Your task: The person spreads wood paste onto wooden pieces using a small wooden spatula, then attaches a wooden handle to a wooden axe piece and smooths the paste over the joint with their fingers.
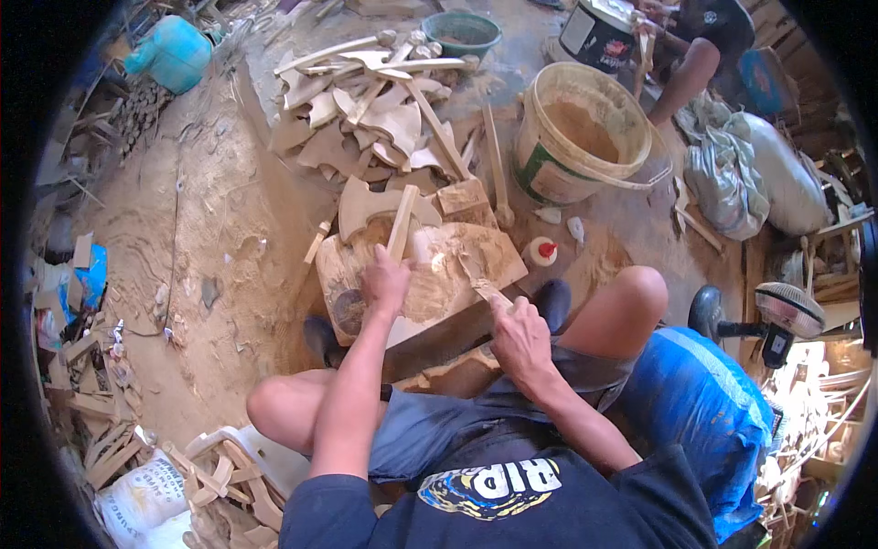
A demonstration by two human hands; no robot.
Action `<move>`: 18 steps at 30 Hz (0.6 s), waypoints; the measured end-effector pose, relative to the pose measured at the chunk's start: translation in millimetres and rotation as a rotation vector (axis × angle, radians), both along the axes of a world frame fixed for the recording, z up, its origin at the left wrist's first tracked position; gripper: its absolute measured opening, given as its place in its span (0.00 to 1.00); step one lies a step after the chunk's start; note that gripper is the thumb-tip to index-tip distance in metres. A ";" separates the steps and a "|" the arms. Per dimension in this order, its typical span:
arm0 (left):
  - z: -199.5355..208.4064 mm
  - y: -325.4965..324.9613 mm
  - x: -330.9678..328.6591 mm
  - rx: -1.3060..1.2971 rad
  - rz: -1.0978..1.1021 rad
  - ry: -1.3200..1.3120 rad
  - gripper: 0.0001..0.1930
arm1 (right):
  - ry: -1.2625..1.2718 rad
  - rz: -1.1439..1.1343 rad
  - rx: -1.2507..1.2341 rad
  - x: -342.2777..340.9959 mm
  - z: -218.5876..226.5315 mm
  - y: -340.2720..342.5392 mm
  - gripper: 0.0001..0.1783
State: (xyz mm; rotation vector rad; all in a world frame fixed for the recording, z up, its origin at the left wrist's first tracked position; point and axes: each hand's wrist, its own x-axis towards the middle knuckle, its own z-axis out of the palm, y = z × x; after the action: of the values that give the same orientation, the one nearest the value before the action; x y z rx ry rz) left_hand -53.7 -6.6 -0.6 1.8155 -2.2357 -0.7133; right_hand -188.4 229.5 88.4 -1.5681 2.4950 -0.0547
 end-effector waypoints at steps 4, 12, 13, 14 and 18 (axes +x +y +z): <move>16.0 5.5 -4.0 0.096 -0.004 -0.001 0.29 | -0.502 -0.228 -0.194 -24.6 20.8 1.7 0.29; 32.9 -2.5 24.4 0.024 -0.231 -0.089 0.25 | -0.909 -0.067 -0.428 -52.3 8.6 9.1 0.29; 40.0 -2.7 34.5 0.022 -0.215 -0.094 0.25 | -0.917 -0.052 -0.424 -52.1 11.2 7.1 0.29; 47.2 -3.0 43.4 0.016 -0.285 -0.145 0.24 | -0.848 0.014 -0.430 -52.0 19.5 5.2 0.30; 78.9 -3.1 77.2 0.028 -0.466 -0.290 0.18 | -0.407 0.278 -0.230 -67.2 69.6 -11.8 0.29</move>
State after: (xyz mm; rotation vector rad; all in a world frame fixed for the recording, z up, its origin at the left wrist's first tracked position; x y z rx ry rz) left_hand 23.5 -9.7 78.3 1.4961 -2.9018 -0.5782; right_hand -255.6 217.7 158.1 -1.7647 1.9998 -0.5761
